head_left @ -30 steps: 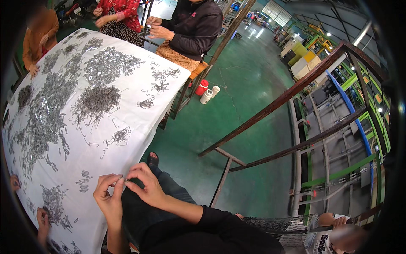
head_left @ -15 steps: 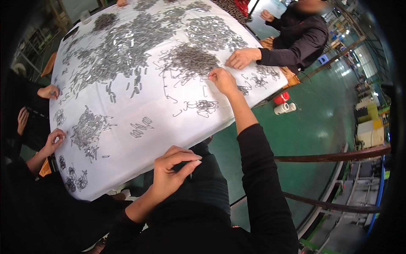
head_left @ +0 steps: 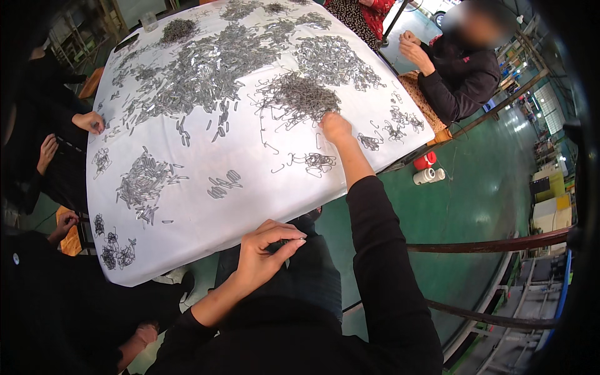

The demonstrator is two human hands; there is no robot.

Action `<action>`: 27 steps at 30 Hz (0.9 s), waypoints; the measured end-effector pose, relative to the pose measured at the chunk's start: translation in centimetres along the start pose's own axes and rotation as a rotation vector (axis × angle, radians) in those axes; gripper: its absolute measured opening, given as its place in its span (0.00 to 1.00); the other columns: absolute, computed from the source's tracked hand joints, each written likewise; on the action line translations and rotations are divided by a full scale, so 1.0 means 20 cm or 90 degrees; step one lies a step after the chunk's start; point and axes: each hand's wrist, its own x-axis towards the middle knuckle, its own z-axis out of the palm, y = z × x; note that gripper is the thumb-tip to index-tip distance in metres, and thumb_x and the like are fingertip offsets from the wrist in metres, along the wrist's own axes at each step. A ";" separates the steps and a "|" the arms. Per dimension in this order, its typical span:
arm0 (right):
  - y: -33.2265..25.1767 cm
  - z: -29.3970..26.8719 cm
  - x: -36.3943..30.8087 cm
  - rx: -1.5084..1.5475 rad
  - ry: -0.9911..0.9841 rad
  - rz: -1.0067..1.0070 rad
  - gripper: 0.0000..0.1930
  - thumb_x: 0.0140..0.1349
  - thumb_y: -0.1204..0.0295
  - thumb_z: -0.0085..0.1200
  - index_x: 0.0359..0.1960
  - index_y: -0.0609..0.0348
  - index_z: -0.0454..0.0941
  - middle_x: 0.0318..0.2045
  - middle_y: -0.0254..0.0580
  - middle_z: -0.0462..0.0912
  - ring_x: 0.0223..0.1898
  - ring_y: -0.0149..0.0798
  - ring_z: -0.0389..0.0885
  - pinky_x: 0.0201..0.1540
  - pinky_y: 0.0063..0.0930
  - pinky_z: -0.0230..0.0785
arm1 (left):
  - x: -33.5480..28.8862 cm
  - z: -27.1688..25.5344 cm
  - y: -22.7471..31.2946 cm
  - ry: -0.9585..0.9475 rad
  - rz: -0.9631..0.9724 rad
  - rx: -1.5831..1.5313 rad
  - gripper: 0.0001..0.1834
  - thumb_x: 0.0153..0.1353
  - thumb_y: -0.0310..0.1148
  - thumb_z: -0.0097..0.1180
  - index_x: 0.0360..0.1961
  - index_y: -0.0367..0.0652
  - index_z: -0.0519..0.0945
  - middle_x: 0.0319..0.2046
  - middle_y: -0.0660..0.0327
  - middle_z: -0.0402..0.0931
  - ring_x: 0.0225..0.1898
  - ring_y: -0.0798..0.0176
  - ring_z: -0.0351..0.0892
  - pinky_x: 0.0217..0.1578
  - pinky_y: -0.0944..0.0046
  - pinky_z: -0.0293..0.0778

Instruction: The person picks small metal pieces from a white sheet on a table and joins them together by hand. The person repeatedly picks, aligns, and connects the pieces, then places the assembled units onto a nearby metal rack.

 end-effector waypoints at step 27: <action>-0.32 -0.34 -1.44 1.055 0.056 -0.005 0.04 0.55 0.81 0.57 0.32 0.62 0.77 0.38 0.35 0.70 0.39 0.27 0.70 0.41 0.19 0.64 | 0.04 0.05 -0.05 0.046 0.056 -0.004 0.19 0.52 0.21 0.60 0.46 0.42 0.75 0.30 0.65 0.81 0.28 0.71 0.77 0.27 0.71 0.70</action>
